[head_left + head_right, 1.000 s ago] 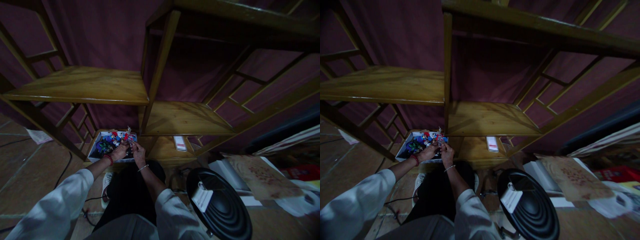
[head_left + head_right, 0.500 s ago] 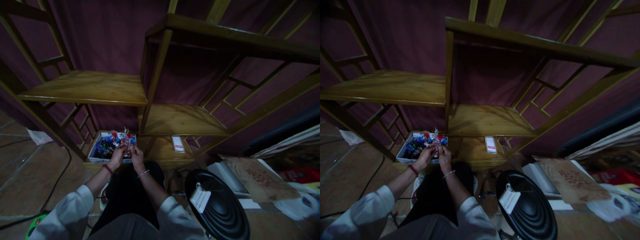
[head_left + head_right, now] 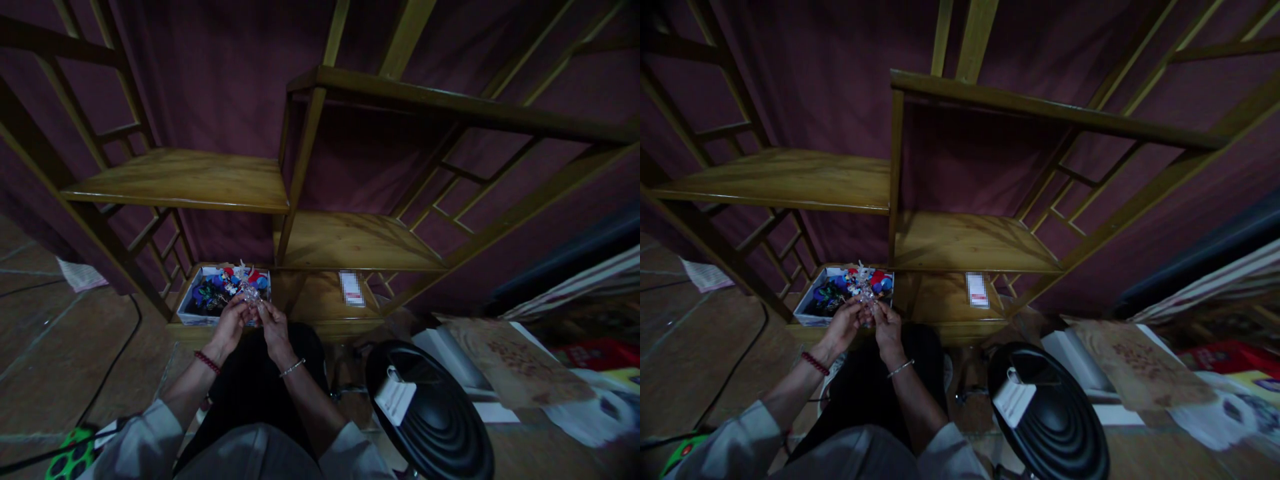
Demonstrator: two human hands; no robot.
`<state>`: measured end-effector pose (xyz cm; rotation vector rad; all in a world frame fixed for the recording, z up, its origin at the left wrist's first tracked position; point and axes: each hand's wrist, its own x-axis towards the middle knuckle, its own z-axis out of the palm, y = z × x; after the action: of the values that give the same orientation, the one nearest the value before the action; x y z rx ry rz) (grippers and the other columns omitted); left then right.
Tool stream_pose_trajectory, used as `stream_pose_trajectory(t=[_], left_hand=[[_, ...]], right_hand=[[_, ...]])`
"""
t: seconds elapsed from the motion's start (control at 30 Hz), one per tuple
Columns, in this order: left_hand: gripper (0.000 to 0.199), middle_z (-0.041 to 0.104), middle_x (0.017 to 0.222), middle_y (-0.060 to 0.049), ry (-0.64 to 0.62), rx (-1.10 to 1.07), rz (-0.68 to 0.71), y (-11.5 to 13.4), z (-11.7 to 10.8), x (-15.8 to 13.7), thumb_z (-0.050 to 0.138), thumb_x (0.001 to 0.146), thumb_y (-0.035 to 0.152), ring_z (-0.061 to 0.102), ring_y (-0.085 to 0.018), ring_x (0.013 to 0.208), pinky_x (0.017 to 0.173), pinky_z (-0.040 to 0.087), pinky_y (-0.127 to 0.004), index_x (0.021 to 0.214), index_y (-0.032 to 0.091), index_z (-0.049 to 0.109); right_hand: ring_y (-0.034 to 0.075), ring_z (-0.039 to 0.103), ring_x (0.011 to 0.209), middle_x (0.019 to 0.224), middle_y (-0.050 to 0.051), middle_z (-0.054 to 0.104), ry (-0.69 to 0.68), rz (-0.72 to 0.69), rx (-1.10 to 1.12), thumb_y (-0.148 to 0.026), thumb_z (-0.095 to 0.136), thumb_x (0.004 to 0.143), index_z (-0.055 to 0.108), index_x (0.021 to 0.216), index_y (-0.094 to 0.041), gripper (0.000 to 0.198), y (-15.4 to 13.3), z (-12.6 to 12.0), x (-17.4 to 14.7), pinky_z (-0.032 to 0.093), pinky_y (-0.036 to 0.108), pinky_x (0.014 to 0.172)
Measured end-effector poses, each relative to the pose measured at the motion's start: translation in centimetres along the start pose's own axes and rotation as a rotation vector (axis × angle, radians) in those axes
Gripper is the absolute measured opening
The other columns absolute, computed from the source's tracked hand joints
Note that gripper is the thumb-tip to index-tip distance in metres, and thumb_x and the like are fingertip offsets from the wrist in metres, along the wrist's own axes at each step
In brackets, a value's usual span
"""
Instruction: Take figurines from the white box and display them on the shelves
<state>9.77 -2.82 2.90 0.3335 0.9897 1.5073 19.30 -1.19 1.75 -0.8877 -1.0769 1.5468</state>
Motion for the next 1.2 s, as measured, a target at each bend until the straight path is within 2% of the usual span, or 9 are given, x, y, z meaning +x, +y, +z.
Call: stream_pose_trajectory(t=[0.13,0.3,0.63,0.93,1.2], left_hand=[[0.025,0.062,0.070,0.002,-0.022,-0.003,0.042,0.1,0.7,-2.1,0.061,0.062,0.012,0.058,-0.010,0.060,0.058,0.047,-0.022,0.085,0.016,0.052],[0.032,0.063,0.082,0.000,-0.068,0.024,0.077,-0.1,1.3,-4.6,0.067,0.062,0.017,0.061,-0.012,0.070,0.067,0.048,-0.026,0.091,0.018,0.054],[0.032,0.062,0.094,-0.003,-0.206,0.216,0.144,-0.5,2.6,-8.3,0.067,0.067,0.024,0.058,-0.014,0.083,0.075,0.045,-0.026,0.097,0.021,0.056],[0.034,0.061,0.104,-0.003,-0.327,0.329,0.161,-1.3,5.5,-8.7,0.066,0.069,0.026,0.055,-0.016,0.097,0.087,0.041,-0.028,0.101,0.023,0.055],[0.033,0.062,0.102,-0.003,-0.439,0.342,0.101,-1.9,8.6,-8.9,0.067,0.068,0.027,0.056,-0.017,0.097,0.085,0.041,-0.028,0.099,0.023,0.057]], right_hand=[[0.008,0.045,0.052,0.061,-0.001,0.057,-0.043,0.017,0.023,-0.045,0.061,0.069,0.064,0.071,-0.016,0.029,-1.8,-0.5,-1.7,0.037,0.020,0.048],[0.008,0.047,0.054,0.063,-0.001,0.058,-0.097,0.032,0.086,-0.039,0.063,0.071,0.066,0.084,-0.019,0.025,-3.2,-1.4,-3.9,0.038,0.019,0.050],[0.012,0.053,0.064,0.071,0.003,0.064,-0.120,0.029,-0.064,-0.041,0.061,0.072,0.070,0.078,-0.018,0.025,-5.5,-4.4,-7.5,0.041,0.023,0.059],[0.016,0.059,0.073,0.077,0.003,0.068,-0.038,-0.021,-0.130,-0.039,0.064,0.069,0.071,0.079,-0.022,0.021,-8.5,-7.2,-9.1,0.043,0.027,0.070],[0.014,0.058,0.070,0.077,0.004,0.067,0.040,-0.096,-0.166,-0.035,0.061,0.074,0.069,0.088,-0.021,0.021,-10.4,-9.4,-10.2,0.044,0.024,0.063]])
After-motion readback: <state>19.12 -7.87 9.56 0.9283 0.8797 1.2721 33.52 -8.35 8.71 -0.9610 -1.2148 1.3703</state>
